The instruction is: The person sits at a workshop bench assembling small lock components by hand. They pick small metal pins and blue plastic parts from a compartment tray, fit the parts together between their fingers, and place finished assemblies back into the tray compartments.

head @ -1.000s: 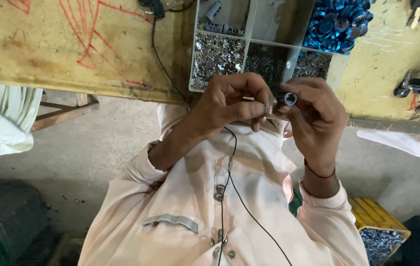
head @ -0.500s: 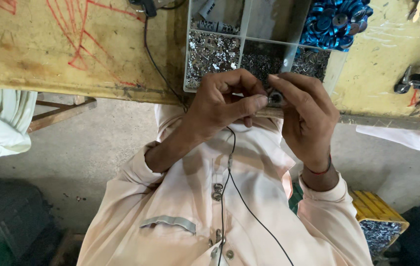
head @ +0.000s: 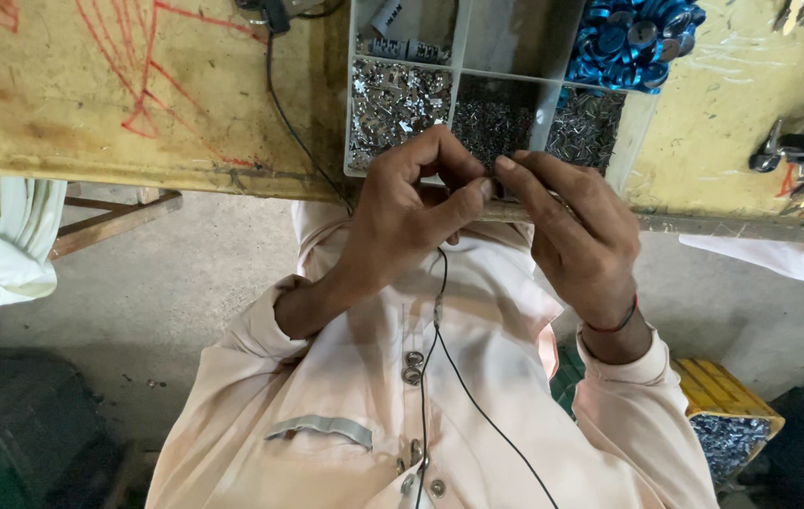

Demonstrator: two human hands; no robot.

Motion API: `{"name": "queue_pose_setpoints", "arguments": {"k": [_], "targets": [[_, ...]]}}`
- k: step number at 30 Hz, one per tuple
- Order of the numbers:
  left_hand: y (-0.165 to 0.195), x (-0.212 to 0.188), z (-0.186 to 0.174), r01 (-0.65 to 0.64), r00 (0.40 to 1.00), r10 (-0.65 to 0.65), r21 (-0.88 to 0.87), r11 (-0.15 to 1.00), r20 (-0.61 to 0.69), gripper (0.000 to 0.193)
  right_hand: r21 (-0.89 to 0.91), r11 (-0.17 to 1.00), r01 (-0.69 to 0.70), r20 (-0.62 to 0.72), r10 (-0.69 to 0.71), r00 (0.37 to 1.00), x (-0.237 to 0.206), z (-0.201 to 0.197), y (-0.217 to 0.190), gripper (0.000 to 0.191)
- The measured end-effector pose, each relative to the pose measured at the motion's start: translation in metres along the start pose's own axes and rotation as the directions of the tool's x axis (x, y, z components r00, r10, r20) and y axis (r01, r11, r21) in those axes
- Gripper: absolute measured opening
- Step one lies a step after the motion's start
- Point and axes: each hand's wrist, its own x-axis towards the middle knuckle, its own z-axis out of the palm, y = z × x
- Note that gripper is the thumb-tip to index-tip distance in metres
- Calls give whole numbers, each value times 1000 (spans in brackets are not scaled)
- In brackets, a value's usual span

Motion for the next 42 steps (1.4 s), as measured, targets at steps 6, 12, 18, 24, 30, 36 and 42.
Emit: {"name": "queue_pose_setpoints", "arguments": {"k": [6,12,18,24,30,36,42], "targets": [[-10,-1,26,-292,956,294,136,947,5,26,-24,984,-176,-60,174,983,-9,-2,-7,43],[-17,10,29,-289,955,295,119,950,-39,24,182,936,-301,31,300,953,-1,-15,-9,40],[-16,32,10,-590,783,615,422,688,92,17,-55,930,-363,1,364,932,10,-58,34,19],[-14,42,5,-569,820,544,356,741,179,17,-218,927,-304,-42,302,952,-10,-1,66,14],[-9,37,0,-560,828,516,375,739,219,15,-244,924,-294,-10,300,954,-6,5,66,11],[-15,32,-5,-708,702,582,489,510,410,24,567,582,-583,200,589,783,5,-26,33,15],[-13,21,-4,-753,646,518,576,317,560,29,656,460,-598,398,463,792,-12,-31,22,11]]}}
